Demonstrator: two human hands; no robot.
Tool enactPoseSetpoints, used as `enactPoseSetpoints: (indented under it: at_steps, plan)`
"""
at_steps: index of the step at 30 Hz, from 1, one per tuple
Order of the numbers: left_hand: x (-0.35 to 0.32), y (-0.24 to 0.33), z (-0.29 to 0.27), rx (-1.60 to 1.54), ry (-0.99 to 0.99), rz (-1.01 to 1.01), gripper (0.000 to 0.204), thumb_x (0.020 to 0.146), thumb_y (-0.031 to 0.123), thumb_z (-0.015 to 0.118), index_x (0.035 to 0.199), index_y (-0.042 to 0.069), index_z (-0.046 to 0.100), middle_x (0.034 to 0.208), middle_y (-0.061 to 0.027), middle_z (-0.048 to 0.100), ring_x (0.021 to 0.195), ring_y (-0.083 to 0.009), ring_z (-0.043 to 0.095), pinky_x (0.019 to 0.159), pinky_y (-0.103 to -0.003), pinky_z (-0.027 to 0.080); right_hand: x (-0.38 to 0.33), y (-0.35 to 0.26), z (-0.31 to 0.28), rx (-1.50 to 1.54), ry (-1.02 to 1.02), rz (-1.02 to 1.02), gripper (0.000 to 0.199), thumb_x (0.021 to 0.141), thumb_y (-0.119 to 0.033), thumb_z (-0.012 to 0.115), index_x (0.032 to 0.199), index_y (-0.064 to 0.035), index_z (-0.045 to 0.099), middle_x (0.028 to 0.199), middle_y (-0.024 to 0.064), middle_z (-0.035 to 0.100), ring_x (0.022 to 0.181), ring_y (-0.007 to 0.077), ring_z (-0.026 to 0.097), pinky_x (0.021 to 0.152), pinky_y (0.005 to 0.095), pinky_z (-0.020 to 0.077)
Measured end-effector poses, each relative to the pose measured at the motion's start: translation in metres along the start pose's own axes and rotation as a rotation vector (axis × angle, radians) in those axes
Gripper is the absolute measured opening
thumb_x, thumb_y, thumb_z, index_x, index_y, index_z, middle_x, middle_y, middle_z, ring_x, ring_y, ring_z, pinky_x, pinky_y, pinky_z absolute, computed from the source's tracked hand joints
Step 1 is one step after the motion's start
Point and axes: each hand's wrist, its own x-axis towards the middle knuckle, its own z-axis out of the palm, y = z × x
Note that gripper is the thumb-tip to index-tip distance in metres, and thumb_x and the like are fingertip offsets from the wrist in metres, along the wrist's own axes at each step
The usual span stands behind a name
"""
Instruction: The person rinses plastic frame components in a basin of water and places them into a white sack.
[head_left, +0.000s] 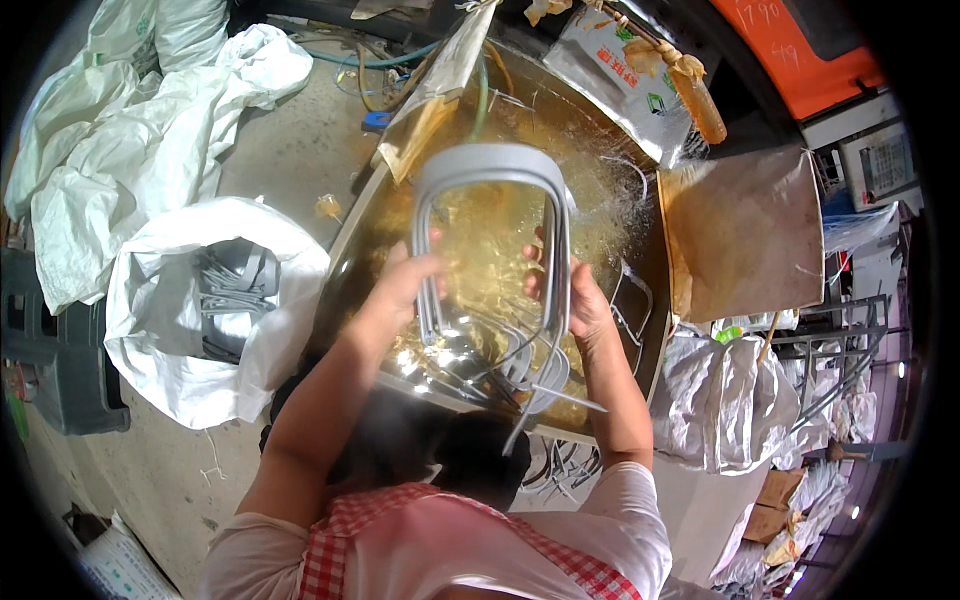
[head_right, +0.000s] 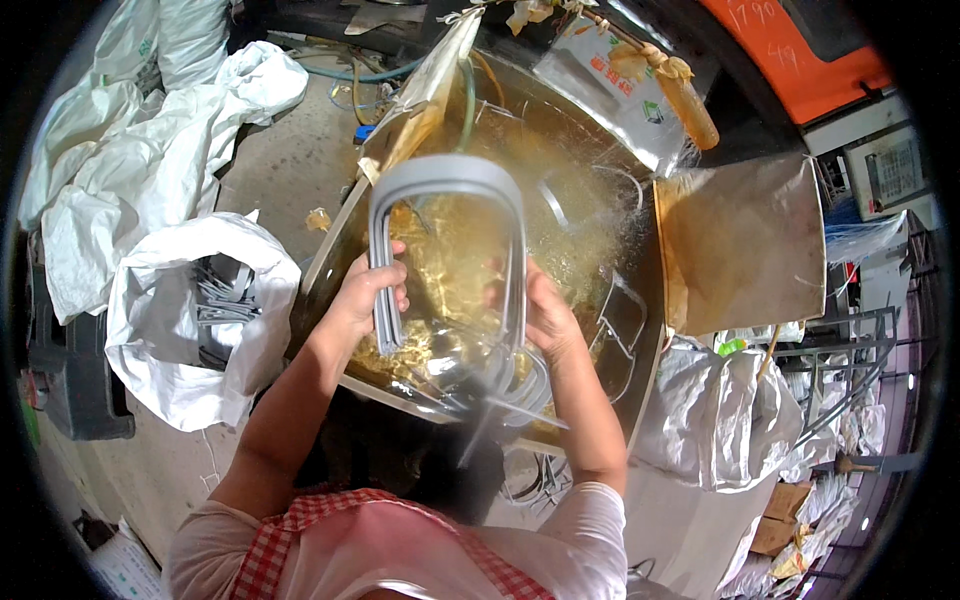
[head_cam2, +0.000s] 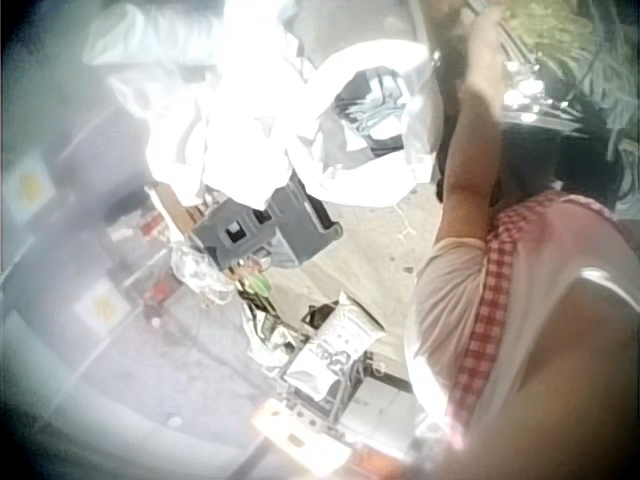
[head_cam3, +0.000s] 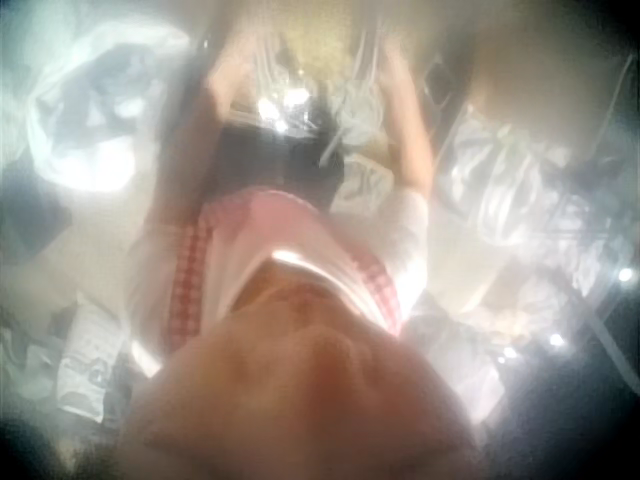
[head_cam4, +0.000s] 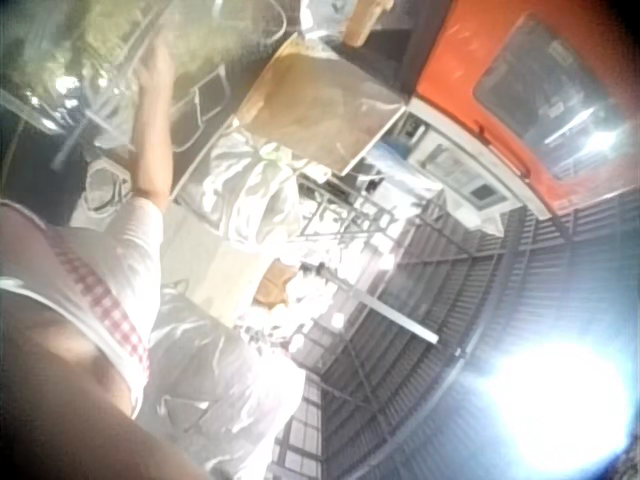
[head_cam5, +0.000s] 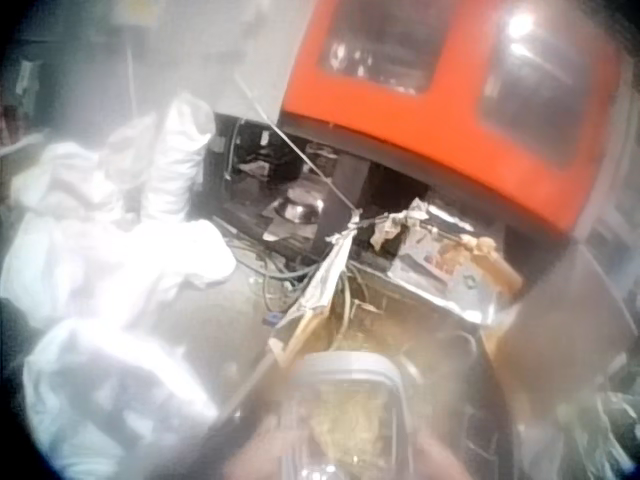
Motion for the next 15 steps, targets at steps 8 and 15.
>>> enactPoseSetpoints:
  at_steps: [8, 15]
  plan:
    - [0.006, -0.012, -0.007, -0.115, -0.066, 0.154, 0.045, 0.073, -0.003, 0.051, 0.116, 0.005, 0.039, 0.081, -0.0061, 0.048, 0.06, -0.0156, 0.049, 0.056, -0.032, 0.044, -0.028, 0.056, 0.012, 0.378, -0.39, -0.022, 0.112, 0.051, -0.061, 0.074, 0.136, -0.0047, 0.025, 0.113, 0.0193, 0.056, 0.105, 0.0344, 0.055, 0.099, 0.0493, 0.0345]
    - [0.013, -0.014, -0.003, -0.046, -0.154, 0.311, 0.047, 0.075, -0.003, 0.05, 0.119, 0.004, 0.037, 0.087, -0.0066, 0.047, 0.065, -0.0158, 0.049, 0.062, -0.032, 0.044, -0.027, 0.074, 0.043, 0.374, -0.306, -0.315, 0.035, 0.084, -0.04, 0.057, 0.103, -0.0103, 0.057, 0.095, 0.006, 0.057, 0.102, 0.0263, 0.052, 0.1, 0.0459, 0.0326]
